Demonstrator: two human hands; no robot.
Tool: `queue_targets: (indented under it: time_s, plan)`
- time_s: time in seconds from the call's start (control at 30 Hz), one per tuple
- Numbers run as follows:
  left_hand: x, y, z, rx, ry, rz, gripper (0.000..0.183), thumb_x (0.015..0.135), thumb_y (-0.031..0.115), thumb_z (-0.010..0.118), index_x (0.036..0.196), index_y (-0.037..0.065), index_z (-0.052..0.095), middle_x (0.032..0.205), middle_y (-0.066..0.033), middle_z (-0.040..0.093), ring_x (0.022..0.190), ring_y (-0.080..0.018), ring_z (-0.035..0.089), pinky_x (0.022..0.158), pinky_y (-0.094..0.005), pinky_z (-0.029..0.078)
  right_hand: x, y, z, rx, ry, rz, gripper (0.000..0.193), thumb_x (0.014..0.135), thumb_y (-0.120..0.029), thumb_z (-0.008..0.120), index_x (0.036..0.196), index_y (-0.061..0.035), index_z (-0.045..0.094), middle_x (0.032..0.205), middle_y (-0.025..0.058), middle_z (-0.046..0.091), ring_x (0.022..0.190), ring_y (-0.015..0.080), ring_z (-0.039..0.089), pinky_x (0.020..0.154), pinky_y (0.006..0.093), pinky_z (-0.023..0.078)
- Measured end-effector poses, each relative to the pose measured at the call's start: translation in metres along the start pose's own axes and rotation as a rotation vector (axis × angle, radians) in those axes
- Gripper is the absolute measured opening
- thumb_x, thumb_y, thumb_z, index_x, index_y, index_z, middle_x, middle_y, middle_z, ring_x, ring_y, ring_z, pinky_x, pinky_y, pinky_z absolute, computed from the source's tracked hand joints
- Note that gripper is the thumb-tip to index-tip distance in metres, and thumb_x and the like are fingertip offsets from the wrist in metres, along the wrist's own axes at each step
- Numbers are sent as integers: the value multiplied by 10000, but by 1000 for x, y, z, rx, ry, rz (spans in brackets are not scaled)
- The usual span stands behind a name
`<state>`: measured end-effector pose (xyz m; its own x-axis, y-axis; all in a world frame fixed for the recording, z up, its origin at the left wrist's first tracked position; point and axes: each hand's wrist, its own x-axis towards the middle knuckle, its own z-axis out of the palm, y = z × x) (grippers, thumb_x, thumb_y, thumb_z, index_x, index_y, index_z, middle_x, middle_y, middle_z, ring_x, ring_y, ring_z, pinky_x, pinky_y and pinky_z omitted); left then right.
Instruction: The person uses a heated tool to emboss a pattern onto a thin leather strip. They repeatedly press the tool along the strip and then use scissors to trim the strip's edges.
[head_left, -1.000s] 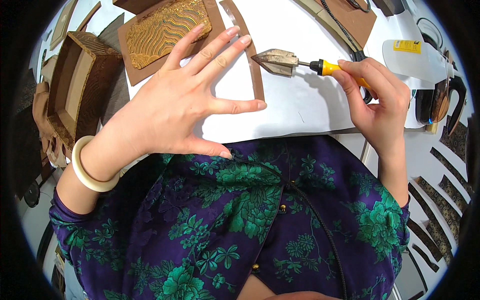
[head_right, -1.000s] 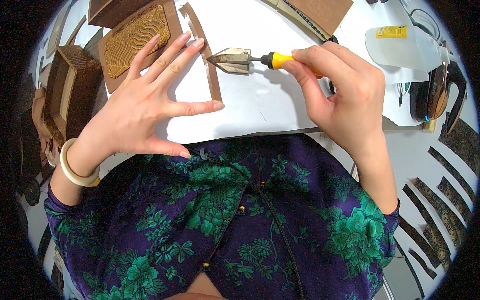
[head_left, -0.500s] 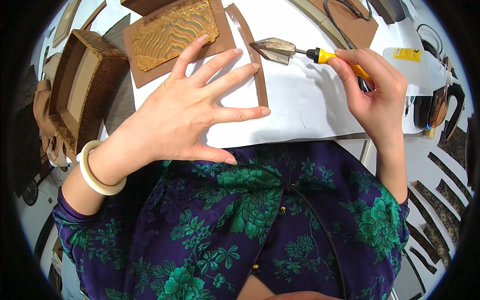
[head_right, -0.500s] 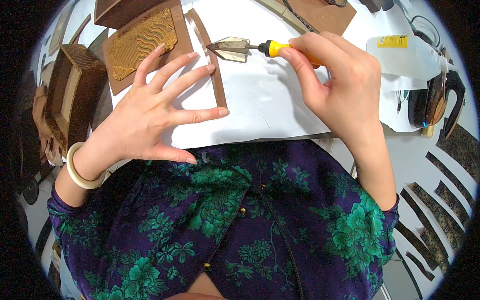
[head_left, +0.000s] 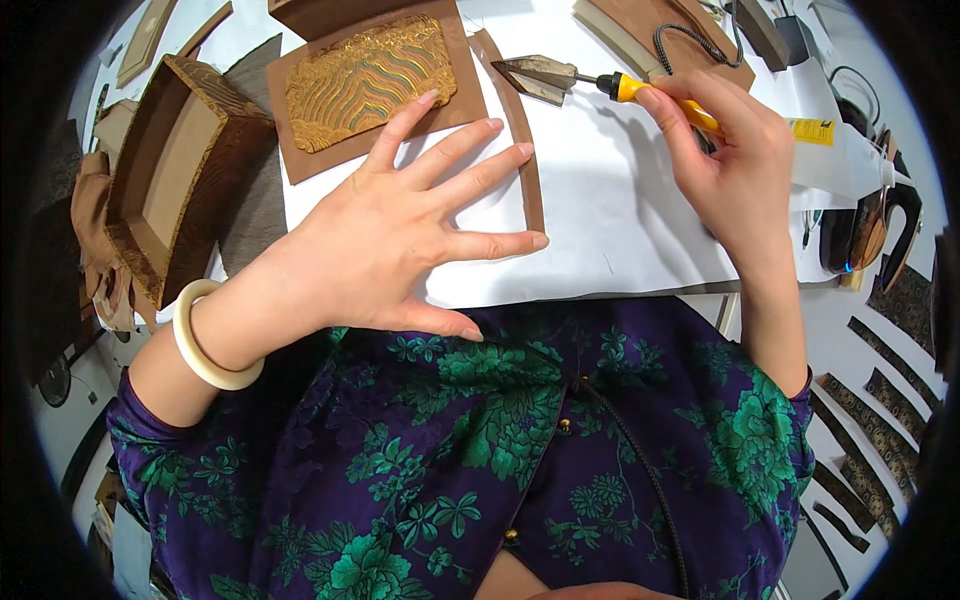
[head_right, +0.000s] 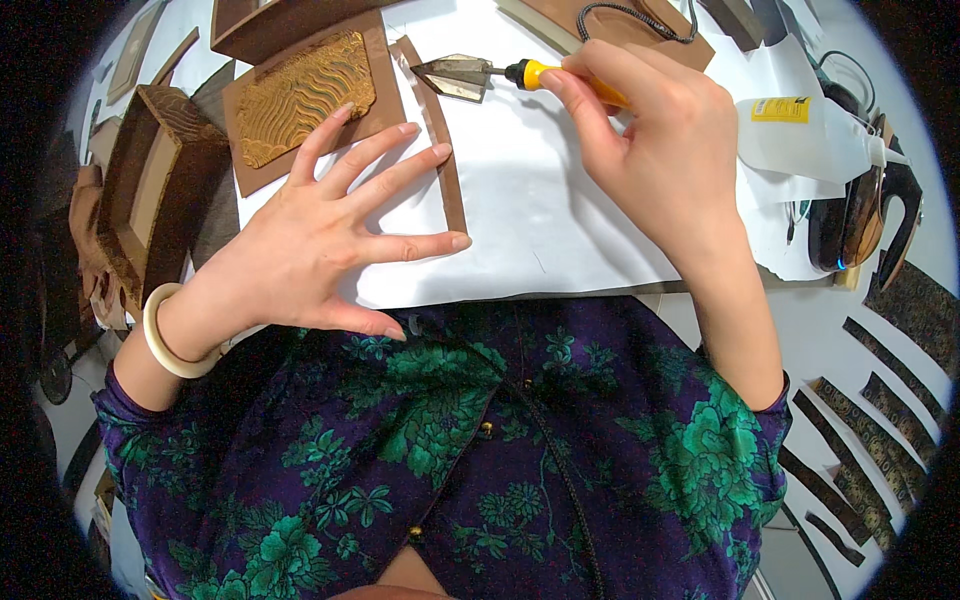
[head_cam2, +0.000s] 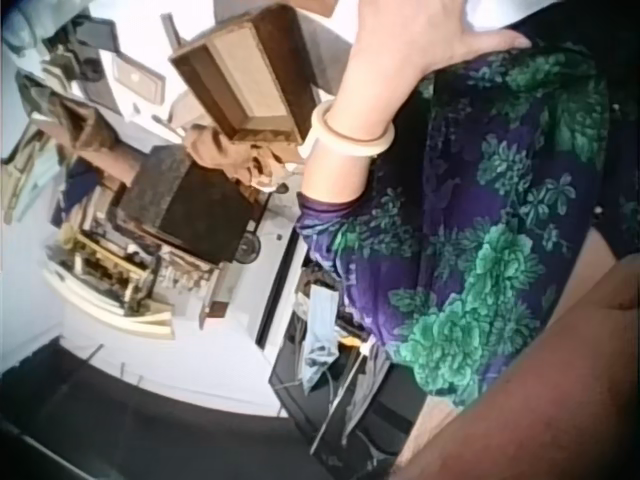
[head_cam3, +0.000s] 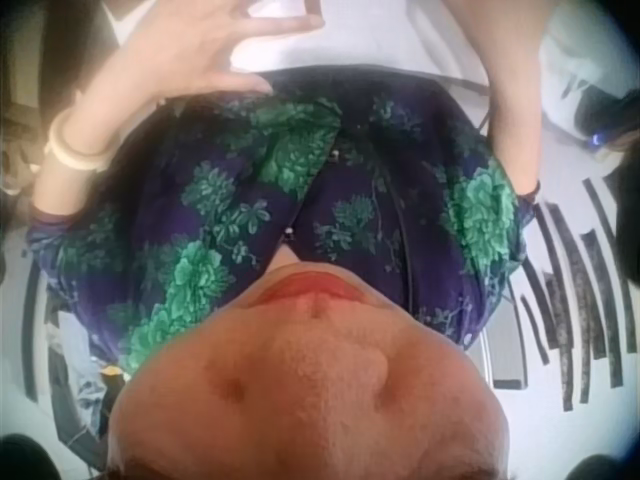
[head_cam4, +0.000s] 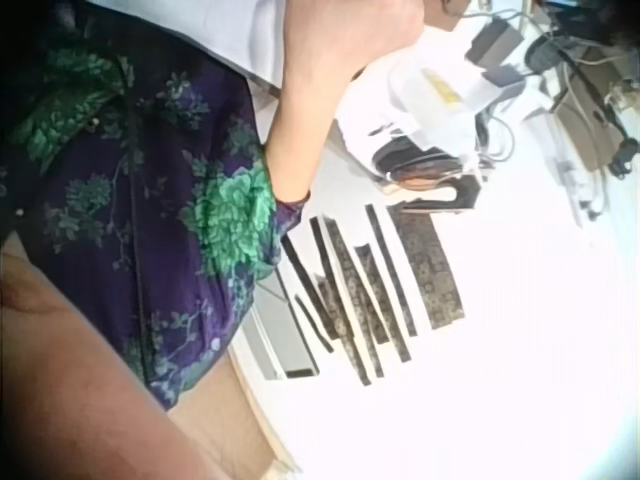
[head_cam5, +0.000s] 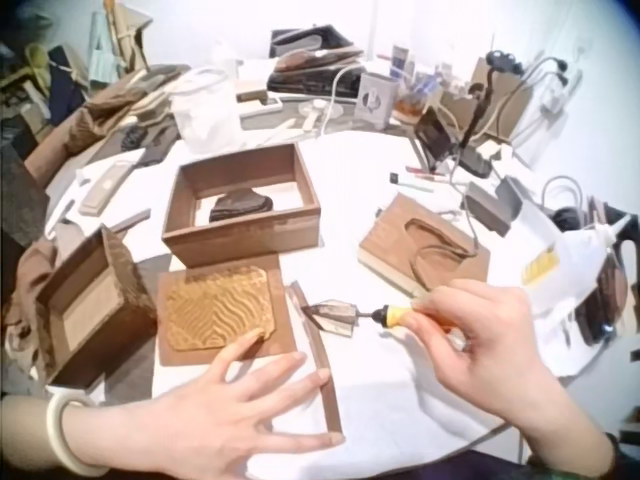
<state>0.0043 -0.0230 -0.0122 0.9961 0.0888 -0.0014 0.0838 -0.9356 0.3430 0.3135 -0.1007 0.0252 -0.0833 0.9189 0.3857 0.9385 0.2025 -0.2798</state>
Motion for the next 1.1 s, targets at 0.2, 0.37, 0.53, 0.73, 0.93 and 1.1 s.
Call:
queue_targets:
  time_s: [0.2, 0.37, 0.53, 0.73, 0.93, 1.1]
  plan:
    - [-1, 4, 2, -25, 29, 5, 895, 811, 865, 692, 1604, 463, 594, 1798, -151, 370, 1643, -453, 329, 1328, -729, 174, 13, -3, 4, 18, 13, -3, 159, 975, -219, 845, 920, -83, 784, 766, 66, 753, 622, 242, 734, 559, 346, 521]
    - [-2, 2, 3, -38, 39, 23, 883, 822, 853, 702, 1601, 452, 599, 1790, -170, 374, 1632, -462, 340, 1323, -732, 175, 23, -3, 7, 12, -8, 42, 164, 975, -224, 837, 923, -79, 780, 769, 88, 760, 651, 261, 758, 582, 377, 541]
    - [0, -1, 6, -88, 109, 72, 834, 875, 744, 751, 1588, 331, 619, 1751, -230, 404, 1606, -460, 387, 1317, -744, 179, 33, -2, 2, -49, 25, 66, 199, 979, -254, 837, 926, -70, 781, 773, 98, 771, 654, 278, 755, 591, 388, 548]
    - [-16, 0, 9, -39, 87, 125, 791, 991, 713, 649, 1670, 333, 501, 1692, -259, 466, 1580, -459, 435, 1309, -767, 173, 88, 7, -52, -29, 351, 146, 255, 985, -265, 859, 932, -33, 769, 757, 100, 769, 658, 236, 746, 631, 327, 543]
    - [-17, 0, 20, -70, 142, 66, 860, 1038, 706, 610, 1700, 176, 473, 1565, -164, 588, 1536, -394, 498, 1317, -733, 199, 251, 152, -82, -505, 298, 398, 446, 1003, -542, 752, 1139, -127, 841, 1081, 140, 842, 1002, 339, 801, 897, 468, 596]
    - [-29, 16, 24, -159, 266, 45, 723, 1033, 609, 674, 1577, 137, 616, 1477, -144, 628, 1496, -367, 537, 1320, -716, 220, 363, 171, -57, -638, 168, 321, 659, 907, -297, 834, 1547, -275, 676, 1149, 232, 814, 1066, 370, 805, 920, 463, 640]
